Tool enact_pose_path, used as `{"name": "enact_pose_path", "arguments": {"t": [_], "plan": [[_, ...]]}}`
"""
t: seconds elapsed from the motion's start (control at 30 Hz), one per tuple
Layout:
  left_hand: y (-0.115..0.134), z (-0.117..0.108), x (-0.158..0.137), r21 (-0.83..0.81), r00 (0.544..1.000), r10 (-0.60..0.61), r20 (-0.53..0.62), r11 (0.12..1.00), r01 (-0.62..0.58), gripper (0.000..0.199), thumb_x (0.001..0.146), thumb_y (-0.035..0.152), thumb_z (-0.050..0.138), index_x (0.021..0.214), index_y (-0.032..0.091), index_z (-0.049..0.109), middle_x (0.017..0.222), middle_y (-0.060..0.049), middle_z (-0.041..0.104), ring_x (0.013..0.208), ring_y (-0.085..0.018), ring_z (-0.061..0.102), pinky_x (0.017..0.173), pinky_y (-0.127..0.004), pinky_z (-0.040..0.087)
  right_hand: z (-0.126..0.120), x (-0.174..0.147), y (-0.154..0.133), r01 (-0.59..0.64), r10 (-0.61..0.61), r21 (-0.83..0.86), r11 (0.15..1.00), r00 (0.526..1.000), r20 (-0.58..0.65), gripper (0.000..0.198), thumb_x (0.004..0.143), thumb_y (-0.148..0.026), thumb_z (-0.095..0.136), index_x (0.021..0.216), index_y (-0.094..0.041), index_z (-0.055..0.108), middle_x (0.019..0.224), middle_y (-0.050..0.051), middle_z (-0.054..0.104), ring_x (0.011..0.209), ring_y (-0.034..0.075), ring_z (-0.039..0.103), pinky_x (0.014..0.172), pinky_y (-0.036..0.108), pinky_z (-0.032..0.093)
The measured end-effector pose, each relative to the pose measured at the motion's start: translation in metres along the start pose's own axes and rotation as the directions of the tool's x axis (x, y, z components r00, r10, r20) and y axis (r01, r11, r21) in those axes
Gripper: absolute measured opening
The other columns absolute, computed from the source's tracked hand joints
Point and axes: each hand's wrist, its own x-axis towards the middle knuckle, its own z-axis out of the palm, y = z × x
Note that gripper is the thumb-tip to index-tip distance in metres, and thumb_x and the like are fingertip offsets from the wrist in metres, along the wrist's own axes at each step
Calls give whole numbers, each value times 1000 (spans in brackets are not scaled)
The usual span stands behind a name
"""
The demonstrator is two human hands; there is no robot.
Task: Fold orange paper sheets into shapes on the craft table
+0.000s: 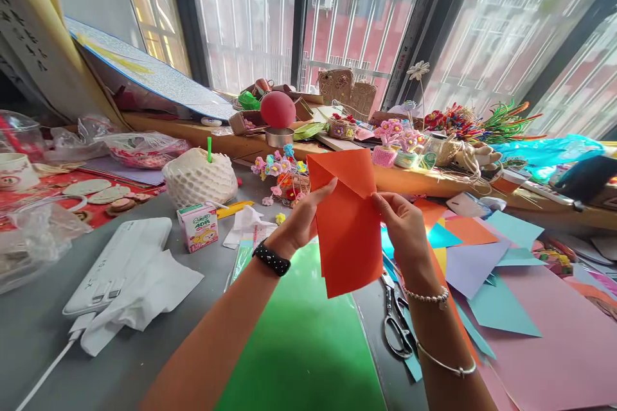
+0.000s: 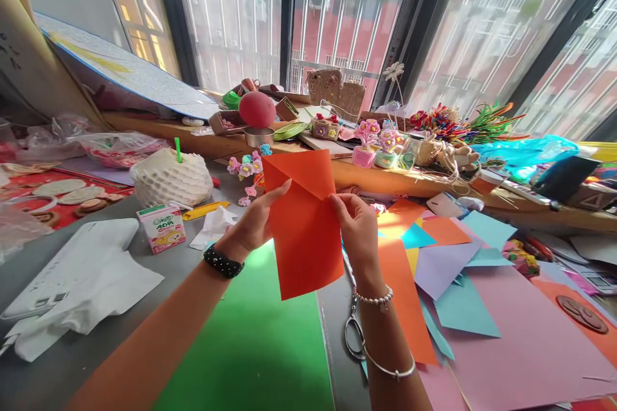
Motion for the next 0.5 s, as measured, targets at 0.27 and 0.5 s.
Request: {"name": "enact_pose_path", "arguments": {"t": [0.27,0.5], "plan": [[24,-9,-3,924,634,738,233,36,-382,56,69,32,63,120,18,42,128,-11,42,119,-25,34,99,-42,24,-9,-5,-16,265,-323,-506,821,946,-29,19,78,-32,50,76,-17,62,72,4,65,64,15,57,60,27,43],[27,16,-20,696,639,346,687,-567,-441,15,81,20,49,85,21,63,74,1,66,78,-14,58,97,-43,27,-2,-13,-29,567,-526,-638,521,802,284,21,83,-24,43,81,-18,63,70,4,62,67,14,55,59,25,41]]}}
